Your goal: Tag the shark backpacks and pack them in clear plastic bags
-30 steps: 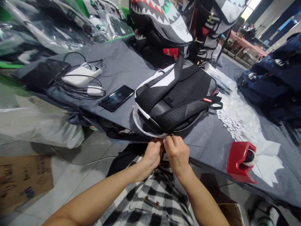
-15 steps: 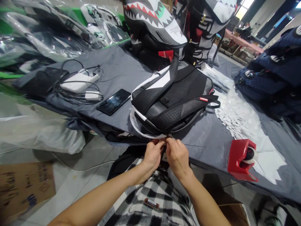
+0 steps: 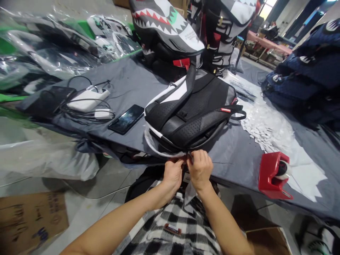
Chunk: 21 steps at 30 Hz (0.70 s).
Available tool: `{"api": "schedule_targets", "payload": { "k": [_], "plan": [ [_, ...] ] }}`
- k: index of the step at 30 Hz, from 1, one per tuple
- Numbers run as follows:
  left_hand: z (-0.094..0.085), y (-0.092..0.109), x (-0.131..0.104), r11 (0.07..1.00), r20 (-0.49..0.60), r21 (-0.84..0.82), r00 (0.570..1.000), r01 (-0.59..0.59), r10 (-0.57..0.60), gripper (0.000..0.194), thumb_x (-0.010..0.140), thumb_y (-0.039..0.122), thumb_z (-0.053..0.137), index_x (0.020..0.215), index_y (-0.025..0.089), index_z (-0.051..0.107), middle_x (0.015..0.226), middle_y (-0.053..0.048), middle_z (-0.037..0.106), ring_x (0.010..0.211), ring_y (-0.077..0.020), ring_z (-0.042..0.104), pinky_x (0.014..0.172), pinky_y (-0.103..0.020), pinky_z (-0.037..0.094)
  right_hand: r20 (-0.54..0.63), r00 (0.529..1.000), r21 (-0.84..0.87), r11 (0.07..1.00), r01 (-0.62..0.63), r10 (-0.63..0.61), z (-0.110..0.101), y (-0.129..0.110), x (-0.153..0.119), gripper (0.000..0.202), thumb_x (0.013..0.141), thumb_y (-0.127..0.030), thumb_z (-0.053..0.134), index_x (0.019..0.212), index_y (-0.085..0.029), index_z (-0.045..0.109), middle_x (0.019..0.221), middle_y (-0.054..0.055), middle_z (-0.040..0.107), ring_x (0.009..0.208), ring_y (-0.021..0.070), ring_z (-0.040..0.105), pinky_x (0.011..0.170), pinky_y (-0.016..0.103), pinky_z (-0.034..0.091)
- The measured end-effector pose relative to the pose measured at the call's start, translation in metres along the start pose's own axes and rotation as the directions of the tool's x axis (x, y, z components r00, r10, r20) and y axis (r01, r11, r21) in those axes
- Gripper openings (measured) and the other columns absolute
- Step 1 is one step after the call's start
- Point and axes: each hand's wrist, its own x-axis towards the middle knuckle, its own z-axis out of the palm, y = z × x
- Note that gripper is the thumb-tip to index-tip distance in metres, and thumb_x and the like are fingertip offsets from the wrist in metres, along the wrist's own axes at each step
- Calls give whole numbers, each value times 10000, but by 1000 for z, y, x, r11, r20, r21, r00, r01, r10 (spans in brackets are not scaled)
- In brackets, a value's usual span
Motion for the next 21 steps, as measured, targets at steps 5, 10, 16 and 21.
{"api": "schedule_targets", "payload": {
  "k": [5,10,16,21],
  "plan": [
    [-2,10,-13,996,17,70,998,62,-63,176,504,239,784,637,149,711,651,-8,687,629,-131,573,674,-268,470,28,989,-103,983,150,-148,-2,6,1,263,965,-147,524,713,-218,499,685,17,513,693,186,440,634,312,318],
    [-3,17,-19,993,33,106,998,52,-56,236,531,293,837,674,134,738,719,-39,724,684,-150,618,756,-299,504,59,978,-116,972,206,-200,-2,6,0,265,950,-89,512,716,-213,526,720,28,506,718,191,426,630,317,304],
    [-2,18,-14,994,19,96,999,45,-47,260,511,264,865,689,127,735,728,-48,736,688,-169,650,740,-316,526,145,945,-93,947,307,-292,-6,9,-3,212,969,-106,481,832,-217,598,823,60,576,753,209,441,646,340,312],
    [3,21,-15,995,10,55,997,81,-82,290,496,271,876,704,127,734,773,-64,754,709,-170,668,728,-299,527,206,928,-84,939,334,-312,-14,3,-8,158,913,-227,552,1030,-174,643,1013,127,643,841,238,478,683,374,326]
  ]
}}
